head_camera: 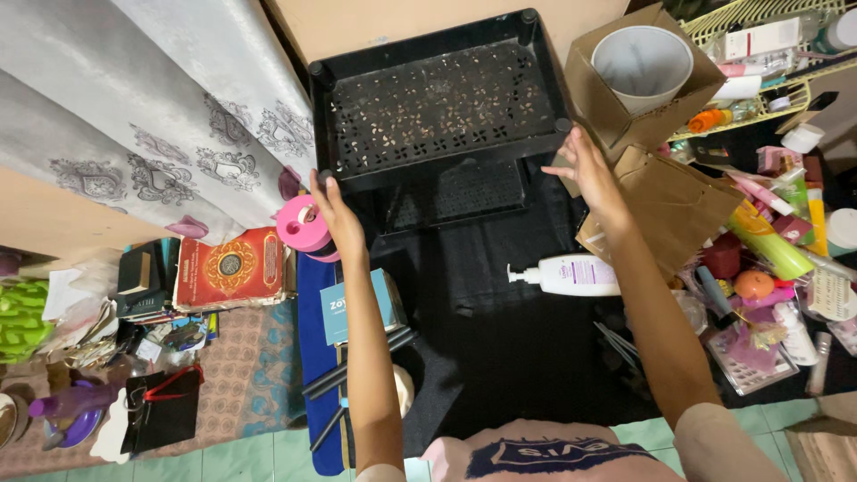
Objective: The person assembles a black plastic stand, then packs a lamp and a mug into a cardboard box. They place the box on the stand, arrange a ZARA paper bag and a small decorative item on top, and finally place a Zoya box and the decorative item on the stand.
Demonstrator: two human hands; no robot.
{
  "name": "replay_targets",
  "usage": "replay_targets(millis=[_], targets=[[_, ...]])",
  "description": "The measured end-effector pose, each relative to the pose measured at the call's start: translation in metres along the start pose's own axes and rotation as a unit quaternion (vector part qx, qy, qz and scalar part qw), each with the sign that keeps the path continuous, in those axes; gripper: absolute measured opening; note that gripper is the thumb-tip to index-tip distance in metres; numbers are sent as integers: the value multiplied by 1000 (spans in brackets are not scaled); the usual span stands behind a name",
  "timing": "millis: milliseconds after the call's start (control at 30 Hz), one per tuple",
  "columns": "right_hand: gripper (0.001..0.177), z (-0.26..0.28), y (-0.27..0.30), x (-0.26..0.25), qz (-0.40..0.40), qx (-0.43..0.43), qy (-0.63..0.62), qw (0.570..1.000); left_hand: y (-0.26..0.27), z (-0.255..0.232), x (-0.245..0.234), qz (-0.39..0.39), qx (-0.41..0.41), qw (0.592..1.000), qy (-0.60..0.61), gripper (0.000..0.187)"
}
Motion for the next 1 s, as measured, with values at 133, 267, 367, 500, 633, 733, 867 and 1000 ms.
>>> replay_targets(millis=[133,267,367,500,633,733,867,1000], targets=[[83,-6,0,-6,-36,4,-2,999,6,-2,-4,25,10,998,56,56],[86,-4,-9,0,-52,1,-33,998,-4,8,-1,22,-108,993,36,47],[78,1,-15,9,-77,5,-65,995,-19,2,5,1,-17,997,73,38],[60,17,-14,26,-34,-18,-67,997,-31,8,8,-1,1,993,114,30],[51,23,-9,30,-44,-20,-87,995,-33,13,11,7,-3,985,172,28],[49,28,-10,28,-49,-34,-99,993,-31,9,17,13,0,981,191,28],[44,30,-8,18,-65,-30,-95,993,-26,6,23,19,0,982,185,29],[40,32,-7,20,-48,-37,-95,994,-26,9,22,20,-5,981,191,30]])
Point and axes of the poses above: each hand's wrist, its own y-axis away from the middle knuckle, its own x-axis out of the palm, z = x × y, the point moved 4 cm from there along -y, towards the middle knuckle, and after that the axes turned 15 degrees about -y, right-handed, at the moved point
